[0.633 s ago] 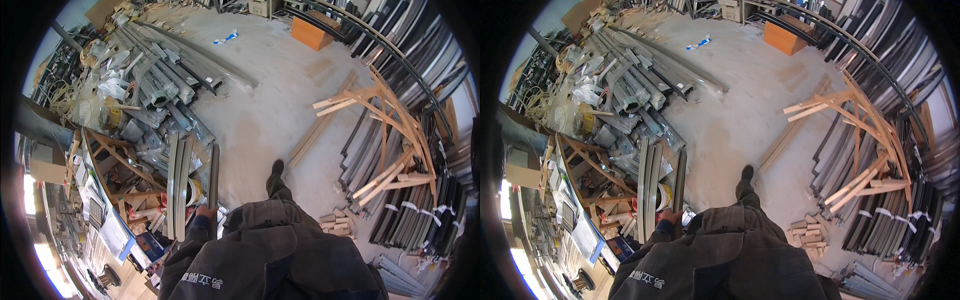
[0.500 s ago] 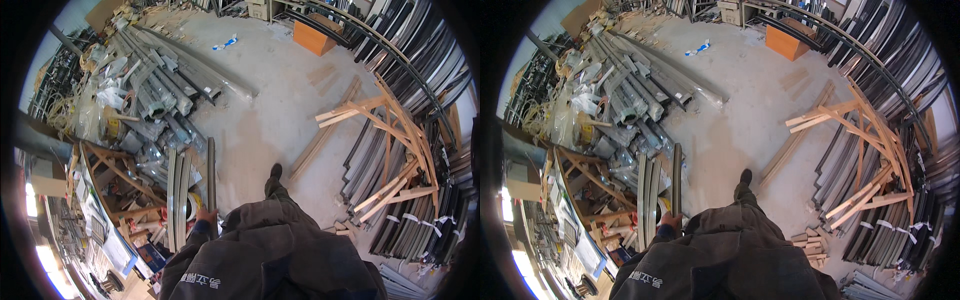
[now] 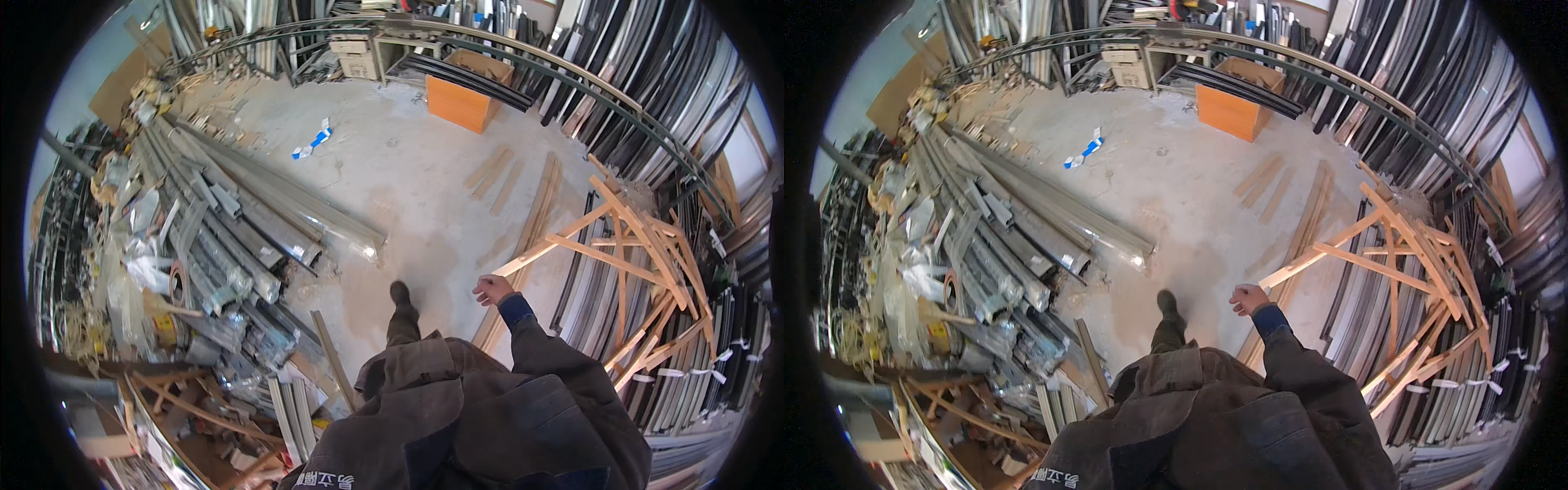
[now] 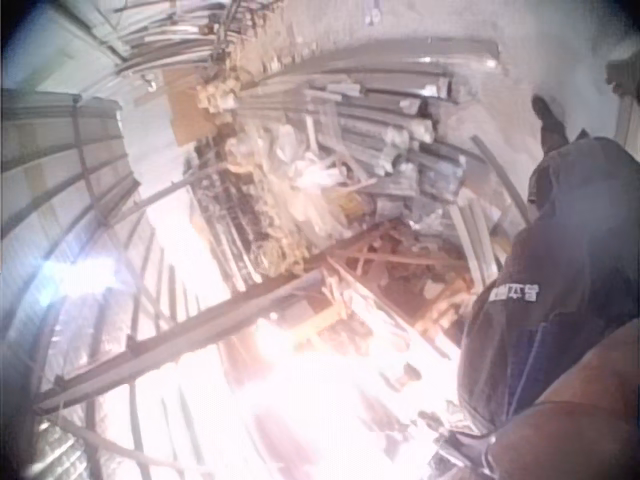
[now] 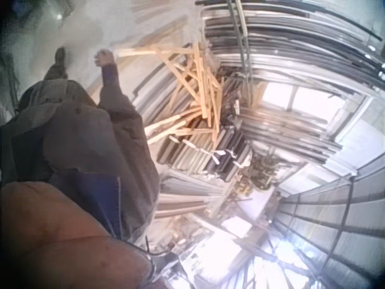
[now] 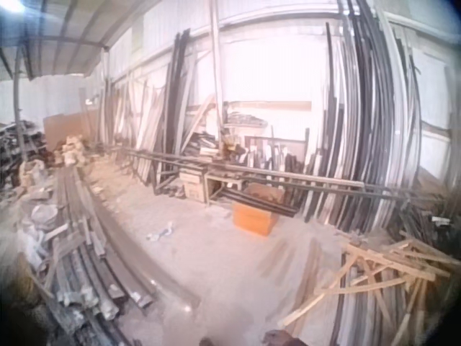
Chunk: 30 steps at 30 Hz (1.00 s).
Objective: The person uses a miter saw to cut long metal profiles into shorter pieces. They position each profile on the saw, lower the blade to cut, then remove and stack the cut pieces on a workbench. The person repeats this process for several profiles, organizing the finished pieces on the bench.
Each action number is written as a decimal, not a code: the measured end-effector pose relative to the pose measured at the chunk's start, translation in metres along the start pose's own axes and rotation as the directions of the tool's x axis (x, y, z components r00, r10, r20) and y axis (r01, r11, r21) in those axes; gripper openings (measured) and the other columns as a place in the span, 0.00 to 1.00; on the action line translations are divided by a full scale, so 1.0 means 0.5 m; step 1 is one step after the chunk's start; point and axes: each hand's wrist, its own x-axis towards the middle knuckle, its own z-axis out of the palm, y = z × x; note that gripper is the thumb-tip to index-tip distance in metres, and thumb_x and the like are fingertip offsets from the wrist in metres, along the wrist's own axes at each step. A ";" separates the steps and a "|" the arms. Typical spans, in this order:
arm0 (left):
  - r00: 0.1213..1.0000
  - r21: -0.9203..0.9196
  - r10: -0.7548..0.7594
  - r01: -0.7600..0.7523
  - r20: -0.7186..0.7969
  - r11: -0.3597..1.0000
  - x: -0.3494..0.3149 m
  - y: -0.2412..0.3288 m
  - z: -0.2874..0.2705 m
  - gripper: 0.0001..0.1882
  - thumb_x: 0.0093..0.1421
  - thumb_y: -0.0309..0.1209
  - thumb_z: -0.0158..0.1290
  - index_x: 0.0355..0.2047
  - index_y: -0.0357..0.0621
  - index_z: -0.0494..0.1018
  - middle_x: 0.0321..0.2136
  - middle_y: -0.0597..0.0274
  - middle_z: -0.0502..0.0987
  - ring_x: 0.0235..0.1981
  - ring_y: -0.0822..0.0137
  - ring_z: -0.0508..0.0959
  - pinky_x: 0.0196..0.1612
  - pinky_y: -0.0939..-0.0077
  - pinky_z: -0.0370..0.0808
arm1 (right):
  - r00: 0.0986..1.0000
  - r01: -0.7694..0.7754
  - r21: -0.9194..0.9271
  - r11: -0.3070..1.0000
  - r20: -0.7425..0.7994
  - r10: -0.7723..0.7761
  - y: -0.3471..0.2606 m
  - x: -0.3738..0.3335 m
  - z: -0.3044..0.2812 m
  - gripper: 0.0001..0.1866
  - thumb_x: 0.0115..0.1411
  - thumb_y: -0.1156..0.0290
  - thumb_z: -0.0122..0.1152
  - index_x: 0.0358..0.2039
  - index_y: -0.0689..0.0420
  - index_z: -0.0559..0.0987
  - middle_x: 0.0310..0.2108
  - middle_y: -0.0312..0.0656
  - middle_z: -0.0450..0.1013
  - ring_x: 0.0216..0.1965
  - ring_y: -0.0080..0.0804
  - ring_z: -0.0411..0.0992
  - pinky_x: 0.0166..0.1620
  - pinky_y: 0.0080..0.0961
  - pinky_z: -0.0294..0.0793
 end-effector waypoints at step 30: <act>0.939 -0.109 0.159 -0.200 -0.305 0.974 0.617 1.397 -0.882 0.26 0.57 0.52 0.54 0.43 0.41 0.71 0.39 0.40 0.79 0.43 0.38 0.77 0.45 0.44 0.73 | 0.836 -0.548 0.060 0.834 0.066 0.544 -0.487 1.154 -0.481 0.17 0.64 0.61 0.52 0.45 0.62 0.73 0.39 0.53 0.78 0.30 0.48 0.77 0.28 0.42 0.80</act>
